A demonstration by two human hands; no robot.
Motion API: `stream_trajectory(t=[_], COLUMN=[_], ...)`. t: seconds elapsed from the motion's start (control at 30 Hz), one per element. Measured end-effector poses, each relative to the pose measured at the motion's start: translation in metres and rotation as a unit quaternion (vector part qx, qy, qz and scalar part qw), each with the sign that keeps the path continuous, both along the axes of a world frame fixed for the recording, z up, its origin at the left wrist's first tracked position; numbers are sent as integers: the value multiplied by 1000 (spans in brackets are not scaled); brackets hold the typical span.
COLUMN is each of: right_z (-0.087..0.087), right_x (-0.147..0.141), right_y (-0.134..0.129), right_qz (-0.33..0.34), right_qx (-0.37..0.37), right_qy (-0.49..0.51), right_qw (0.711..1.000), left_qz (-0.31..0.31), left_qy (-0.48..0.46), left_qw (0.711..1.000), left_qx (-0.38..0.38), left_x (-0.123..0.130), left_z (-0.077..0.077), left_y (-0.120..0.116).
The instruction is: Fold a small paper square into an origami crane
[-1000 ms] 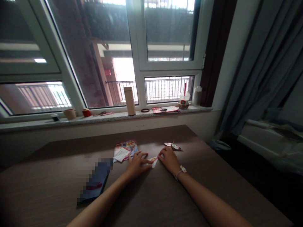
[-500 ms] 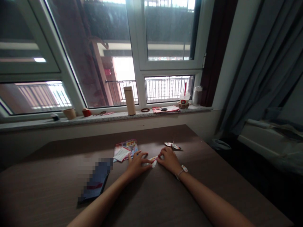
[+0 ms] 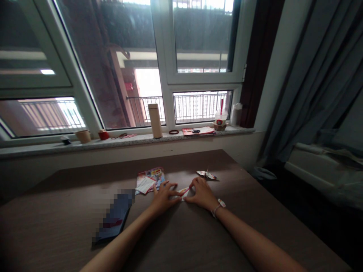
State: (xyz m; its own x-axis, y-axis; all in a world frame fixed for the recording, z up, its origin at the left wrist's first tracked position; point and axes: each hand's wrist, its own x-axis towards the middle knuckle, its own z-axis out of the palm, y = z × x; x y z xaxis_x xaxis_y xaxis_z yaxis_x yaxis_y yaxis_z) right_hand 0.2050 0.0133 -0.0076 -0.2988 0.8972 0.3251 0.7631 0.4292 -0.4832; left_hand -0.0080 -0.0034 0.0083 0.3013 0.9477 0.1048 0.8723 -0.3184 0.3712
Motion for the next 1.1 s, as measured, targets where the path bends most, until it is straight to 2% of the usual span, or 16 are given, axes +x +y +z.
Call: stream_trajectory(t=[0.3, 1.1], right_z=[-1, 8], right_x=[3, -1], right_y=[-2, 7], right_qz=[25, -50], right_qx=[6, 32], right_qy=[-5, -24], right_qw=[1000, 998], left_qz=[1, -7], left_qy=[-3, -10], left_qw=[1000, 1000], left_qx=[12, 22], left_x=[-1, -2], left_z=[-4, -6], left_y=[2, 4])
